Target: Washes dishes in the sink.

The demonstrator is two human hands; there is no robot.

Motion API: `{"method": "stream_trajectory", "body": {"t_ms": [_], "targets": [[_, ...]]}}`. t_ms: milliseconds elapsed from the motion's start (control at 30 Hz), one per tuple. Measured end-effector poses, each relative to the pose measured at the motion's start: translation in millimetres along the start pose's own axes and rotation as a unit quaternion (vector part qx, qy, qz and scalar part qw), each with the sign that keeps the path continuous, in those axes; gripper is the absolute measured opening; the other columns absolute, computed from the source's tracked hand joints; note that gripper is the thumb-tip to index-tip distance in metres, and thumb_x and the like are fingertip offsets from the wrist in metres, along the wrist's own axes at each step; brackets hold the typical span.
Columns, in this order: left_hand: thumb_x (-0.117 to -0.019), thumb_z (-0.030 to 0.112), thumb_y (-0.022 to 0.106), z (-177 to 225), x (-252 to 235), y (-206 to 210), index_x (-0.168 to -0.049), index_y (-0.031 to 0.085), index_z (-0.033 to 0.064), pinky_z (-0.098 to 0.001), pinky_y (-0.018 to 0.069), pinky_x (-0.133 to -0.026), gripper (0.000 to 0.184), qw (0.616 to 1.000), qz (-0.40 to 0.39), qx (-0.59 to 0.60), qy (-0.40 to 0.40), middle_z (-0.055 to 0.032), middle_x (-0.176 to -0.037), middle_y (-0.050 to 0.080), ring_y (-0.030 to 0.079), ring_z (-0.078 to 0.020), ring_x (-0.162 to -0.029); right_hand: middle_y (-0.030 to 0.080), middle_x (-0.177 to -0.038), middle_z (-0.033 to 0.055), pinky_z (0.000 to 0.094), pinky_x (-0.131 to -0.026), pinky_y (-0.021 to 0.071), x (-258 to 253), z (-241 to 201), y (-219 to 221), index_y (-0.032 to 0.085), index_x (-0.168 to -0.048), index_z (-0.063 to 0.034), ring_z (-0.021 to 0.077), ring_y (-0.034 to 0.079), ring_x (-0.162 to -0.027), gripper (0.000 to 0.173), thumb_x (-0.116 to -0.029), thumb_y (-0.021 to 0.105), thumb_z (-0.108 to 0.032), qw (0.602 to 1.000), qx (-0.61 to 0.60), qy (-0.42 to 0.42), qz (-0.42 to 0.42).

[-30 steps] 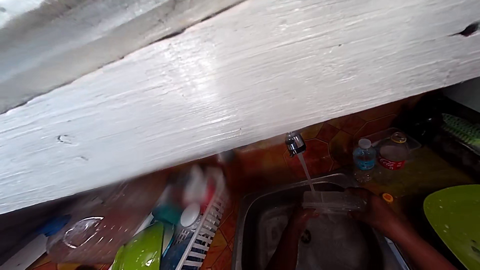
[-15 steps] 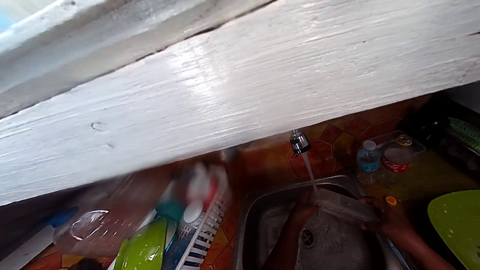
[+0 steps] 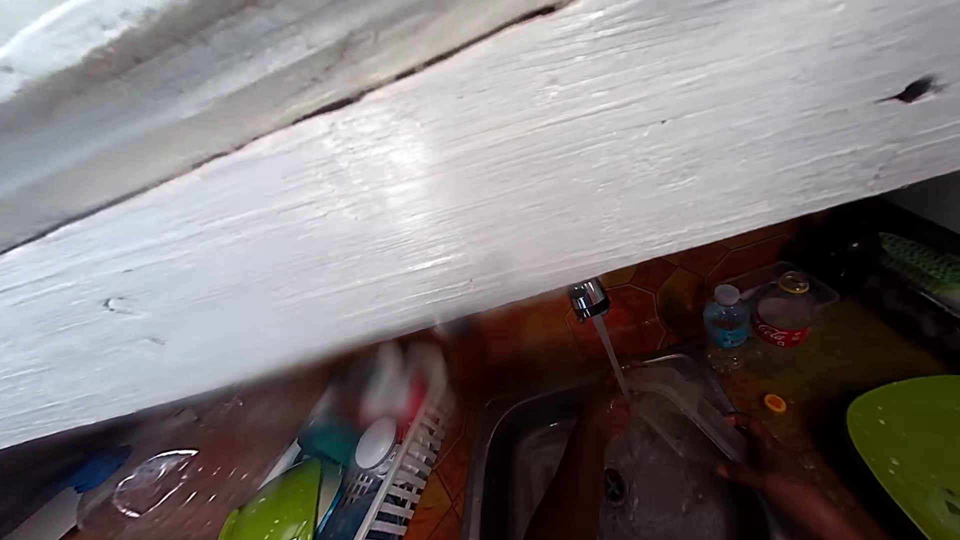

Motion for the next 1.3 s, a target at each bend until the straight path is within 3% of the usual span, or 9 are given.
{"method": "stream_trajectory", "body": {"t_ms": [100,200,300,500,667,800,933,1067,1300], "targets": [[-0.0986,-0.010,0.046,4.4,3.3,6.7,-0.147,0.043,0.0062,-0.0488,0.0552,-0.092,0.051,0.996,0.019,-0.030,-0.082,-0.0150,-0.140,0.053,0.059,-0.0267,-0.118,0.066,-0.116,0.0085,0.0311,-0.084,0.0596,3.0,1.9,0.9,0.050,-0.128,-0.0046,0.0136,0.067,-0.102,0.077,-0.0583,0.080,0.005,1.000,0.005,-0.002,-0.004],[-0.0974,-0.008,0.053,3.8,13.3,-0.4,-0.152,0.036,0.0089,-0.0479,0.0579,-0.084,0.060,0.985,0.001,-0.104,-0.140,-0.0187,-0.143,0.051,0.062,-0.0299,-0.113,0.065,-0.116,0.0094,0.0329,-0.085,0.0595,4.4,5.5,0.3,0.048,-0.129,-0.0038,0.0149,0.067,-0.103,0.078,-0.0581,0.080,0.006,0.999,0.024,0.000,-0.024],[-0.0936,-0.010,0.058,4.2,25.9,-13.3,-0.157,0.024,0.0091,-0.0476,0.0579,-0.089,0.075,0.978,-0.015,-0.138,-0.158,-0.0211,-0.150,0.043,0.060,-0.0316,-0.118,0.064,-0.119,0.0116,0.0363,-0.087,0.0593,-2.5,8.6,3.1,0.049,-0.130,-0.0036,0.0183,0.066,-0.105,0.078,-0.0597,0.081,0.005,0.997,0.061,-0.001,-0.052],[-0.0912,-0.005,0.068,0.9,49.9,-43.6,-0.154,0.036,0.0060,-0.0437,0.0583,-0.096,0.072,0.962,0.071,-0.243,-0.099,-0.0234,-0.149,0.046,0.064,-0.0315,-0.118,0.064,-0.126,0.0154,0.0412,-0.094,0.0576,-38.0,-2.4,29.3,0.056,-0.133,-0.0043,0.0231,0.066,-0.111,0.071,-0.0683,0.082,0.004,0.986,0.125,-0.004,-0.109],[-0.0898,0.001,0.073,-7.3,74.6,-65.5,-0.153,0.040,0.0044,-0.0454,0.0502,-0.108,0.072,0.930,0.182,-0.319,-0.012,-0.0218,-0.154,0.044,0.054,-0.0306,-0.134,0.064,-0.134,0.0160,0.0431,-0.105,0.0512,-56.5,-28.4,62.3,0.062,-0.136,-0.0060,0.0246,0.062,-0.123,0.064,-0.0753,0.083,0.002,0.968,0.203,-0.034,-0.146],[-0.0975,0.000,0.062,-28.6,90.5,-77.7,-0.154,0.035,-0.0005,-0.0449,0.0606,-0.091,0.062,0.950,0.255,-0.181,-0.011,-0.0254,-0.142,0.053,0.066,-0.0304,-0.115,0.061,-0.141,0.0171,0.0450,-0.113,0.0445,-57.5,-53.9,92.6,0.060,-0.141,-0.0060,0.0276,0.057,-0.132,0.064,-0.0817,0.084,-0.008,0.935,0.300,-0.044,-0.183],[-0.1075,0.005,0.046,-41.7,97.0,-70.8,-0.146,0.034,-0.0074,-0.0401,0.0609,-0.081,0.042,0.955,0.296,0.013,-0.028,-0.0223,-0.121,0.061,0.069,-0.0243,-0.098,0.061,-0.138,0.0207,0.0468,-0.113,0.0430,-49.8,-77.9,115.9,0.059,-0.141,-0.0025,0.0312,0.057,-0.131,0.062,-0.0846,0.083,-0.015,0.917,0.341,-0.049,-0.202],[-0.1090,0.008,0.042,-70.4,91.5,-77.1,-0.140,0.038,-0.0012,-0.0421,0.0600,-0.080,0.032,0.946,0.276,0.167,0.030,-0.0148,-0.111,0.065,0.069,-0.0226,-0.093,0.065,-0.133,0.0125,0.0388,-0.108,0.0482,-55.1,-84.1,118.4,0.062,-0.137,-0.0083,0.0198,0.062,-0.123,0.059,-0.0826,0.085,-0.014,0.931,0.259,-0.063,-0.251],[-0.1104,0.011,0.039,-76.2,79.0,-64.4,-0.138,0.041,0.0006,-0.0424,0.0593,-0.082,0.030,0.939,0.260,0.223,0.008,-0.0147,-0.113,0.065,0.068,-0.0240,-0.096,0.066,-0.129,0.0120,0.0330,-0.101,0.0532,-76.6,-71.9,103.5,0.056,-0.141,-0.0056,0.0143,0.065,-0.115,0.070,-0.0787,0.086,-0.014,0.936,0.157,-0.051,-0.312]]}}
Point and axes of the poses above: each hand's wrist, its own x-axis away from the middle knuckle, its own y-axis out of the palm, z = x × y, the point moved 3 cm from there along -x, towards the middle knuckle
